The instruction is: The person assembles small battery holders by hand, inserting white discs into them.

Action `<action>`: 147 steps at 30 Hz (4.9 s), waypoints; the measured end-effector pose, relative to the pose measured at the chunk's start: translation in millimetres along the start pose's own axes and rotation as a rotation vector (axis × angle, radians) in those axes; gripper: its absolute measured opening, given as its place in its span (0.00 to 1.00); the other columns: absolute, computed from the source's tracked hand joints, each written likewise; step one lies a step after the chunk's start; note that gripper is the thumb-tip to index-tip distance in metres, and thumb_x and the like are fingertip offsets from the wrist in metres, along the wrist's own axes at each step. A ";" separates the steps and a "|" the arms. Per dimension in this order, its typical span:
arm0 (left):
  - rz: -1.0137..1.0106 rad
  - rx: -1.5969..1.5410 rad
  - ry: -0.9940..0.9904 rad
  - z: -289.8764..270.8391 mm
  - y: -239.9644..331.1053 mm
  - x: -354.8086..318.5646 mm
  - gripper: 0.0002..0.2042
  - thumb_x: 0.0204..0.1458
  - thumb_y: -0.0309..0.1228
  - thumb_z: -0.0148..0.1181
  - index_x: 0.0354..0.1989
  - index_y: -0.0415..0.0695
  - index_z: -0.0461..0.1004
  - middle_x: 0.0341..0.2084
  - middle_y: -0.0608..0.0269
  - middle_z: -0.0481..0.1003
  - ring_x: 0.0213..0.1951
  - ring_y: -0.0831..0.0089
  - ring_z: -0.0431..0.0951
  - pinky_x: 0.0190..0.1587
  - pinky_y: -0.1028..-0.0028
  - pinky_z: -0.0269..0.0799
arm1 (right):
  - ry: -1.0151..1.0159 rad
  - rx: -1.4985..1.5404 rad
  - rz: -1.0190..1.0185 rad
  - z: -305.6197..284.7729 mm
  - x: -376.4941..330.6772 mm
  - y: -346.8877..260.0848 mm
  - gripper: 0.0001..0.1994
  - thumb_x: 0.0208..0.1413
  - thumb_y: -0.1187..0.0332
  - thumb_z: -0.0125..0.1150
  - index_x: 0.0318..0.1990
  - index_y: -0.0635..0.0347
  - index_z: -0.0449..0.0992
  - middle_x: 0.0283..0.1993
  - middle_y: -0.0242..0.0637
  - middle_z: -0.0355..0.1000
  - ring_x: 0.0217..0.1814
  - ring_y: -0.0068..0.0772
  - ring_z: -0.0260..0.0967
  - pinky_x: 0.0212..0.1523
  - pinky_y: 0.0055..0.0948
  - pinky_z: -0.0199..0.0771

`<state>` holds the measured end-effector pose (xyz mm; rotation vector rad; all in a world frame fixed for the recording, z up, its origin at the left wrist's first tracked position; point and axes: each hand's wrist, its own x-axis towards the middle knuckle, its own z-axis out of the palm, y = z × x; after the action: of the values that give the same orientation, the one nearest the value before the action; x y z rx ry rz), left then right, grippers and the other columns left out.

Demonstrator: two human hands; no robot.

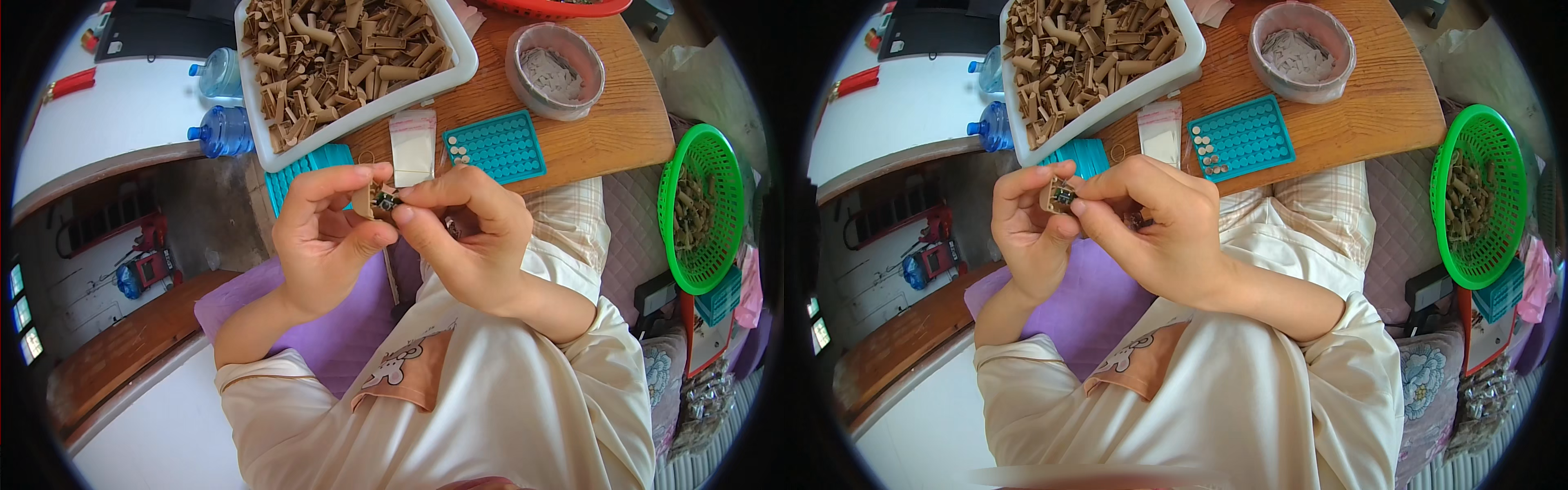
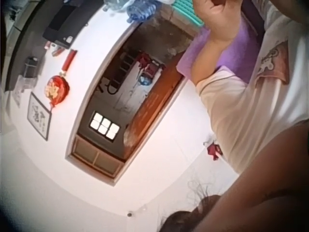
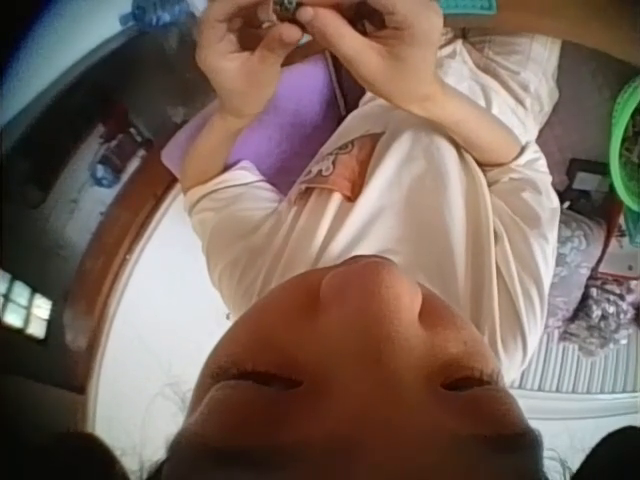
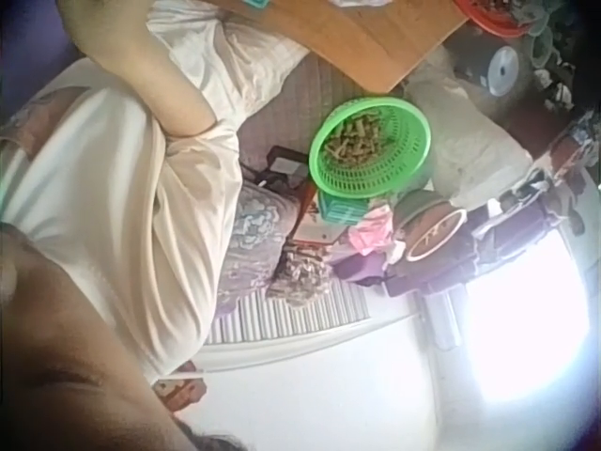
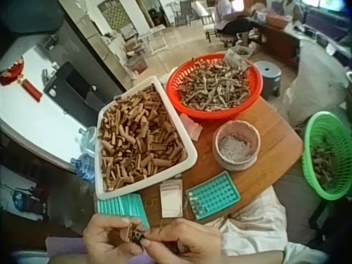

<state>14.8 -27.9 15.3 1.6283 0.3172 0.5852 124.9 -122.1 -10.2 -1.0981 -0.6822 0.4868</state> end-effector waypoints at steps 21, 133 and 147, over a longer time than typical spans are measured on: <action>-0.035 -0.038 0.067 -0.9 -14.2 0.0 0.20 0.39 0.21 0.60 0.43 0.39 0.62 0.41 0.55 0.66 0.45 0.71 0.67 0.41 0.75 0.72 | -0.015 0.140 0.169 1.9 -3.3 13.9 0.04 0.41 0.79 0.58 0.27 0.66 0.71 0.21 0.35 0.68 0.21 0.20 0.67 0.20 0.16 0.65; -0.714 -0.127 -0.007 6.0 -24.3 0.2 0.13 0.51 0.28 0.44 0.45 0.39 0.61 0.35 0.60 0.69 0.34 0.76 0.72 0.39 0.77 0.69 | -0.201 -0.499 -0.071 -48.5 1.4 70.6 0.10 0.38 0.78 0.57 0.32 0.62 0.72 0.33 0.36 0.67 0.31 0.33 0.65 0.30 0.25 0.66; -0.789 -0.161 -0.047 11.5 -24.7 -3.7 0.13 0.50 0.25 0.45 0.45 0.38 0.61 0.33 0.59 0.69 0.33 0.76 0.71 0.37 0.77 0.67 | -0.385 -1.136 -0.061 -91.5 -19.7 118.6 0.08 0.38 0.73 0.58 0.30 0.58 0.73 0.33 0.34 0.66 0.34 0.36 0.62 0.35 0.30 0.66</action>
<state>21.1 -35.9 -10.3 1.2240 0.8035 -0.0312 173.0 -147.9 -151.1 -2.0561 -1.4061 0.2278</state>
